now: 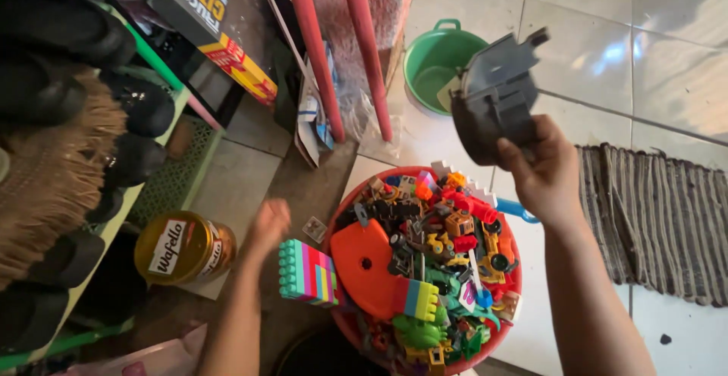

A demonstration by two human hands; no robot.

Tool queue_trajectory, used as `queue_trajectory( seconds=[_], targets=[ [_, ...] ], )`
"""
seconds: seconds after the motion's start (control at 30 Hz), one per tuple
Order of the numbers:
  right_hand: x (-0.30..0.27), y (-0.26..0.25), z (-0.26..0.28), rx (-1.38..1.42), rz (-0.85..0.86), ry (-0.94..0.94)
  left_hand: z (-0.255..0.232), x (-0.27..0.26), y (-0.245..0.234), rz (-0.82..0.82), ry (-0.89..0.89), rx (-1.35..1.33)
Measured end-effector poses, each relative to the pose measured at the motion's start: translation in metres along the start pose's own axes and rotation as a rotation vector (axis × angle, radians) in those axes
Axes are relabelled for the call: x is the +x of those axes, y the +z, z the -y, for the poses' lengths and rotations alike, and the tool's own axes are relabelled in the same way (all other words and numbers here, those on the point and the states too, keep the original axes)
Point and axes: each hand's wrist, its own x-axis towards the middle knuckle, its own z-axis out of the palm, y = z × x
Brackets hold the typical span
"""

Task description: The person organizes footwear by placing sandals and slippers onto a shoe rack and arranging them on the floor. They then pick up a green basin, move it aside, and place a pair of beige slippers on a nearby shelf. Finally, they pick up a black plastic object from a red toy bin and carry it toward the hallway.

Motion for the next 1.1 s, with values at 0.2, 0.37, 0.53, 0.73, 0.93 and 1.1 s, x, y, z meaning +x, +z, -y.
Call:
queue_trajectory(
  seconds=[0.2, 0.37, 0.53, 0.73, 0.93, 1.1],
  targets=[
    [-0.004, 0.002, 0.005, -0.004, 0.015, -0.035, 0.159, -0.103, 0.049, 0.286, -0.538, -0.29],
    [-0.011, 0.003, 0.011, 0.0, 0.038, -0.07, 0.184, -0.095, 0.088, 0.06, -0.445, -0.487],
    [-0.018, -0.004, 0.019, 0.007, 0.032, -0.09, 0.188, -0.065, 0.105, -0.068, -0.371, -0.549],
    [-0.024, -0.025, 0.009, 0.029, 0.005, -0.096, 0.193, -0.011, 0.092, -0.14, -0.308, -0.547],
    [-0.019, -0.031, -0.003, 0.021, -0.033, -0.115, 0.172, 0.075, 0.064, -0.272, -0.14, -0.542],
    [-0.01, -0.015, -0.017, -0.173, -0.001, -0.035, 0.161, 0.127, 0.057, -0.258, -0.128, -0.502]
  ],
)
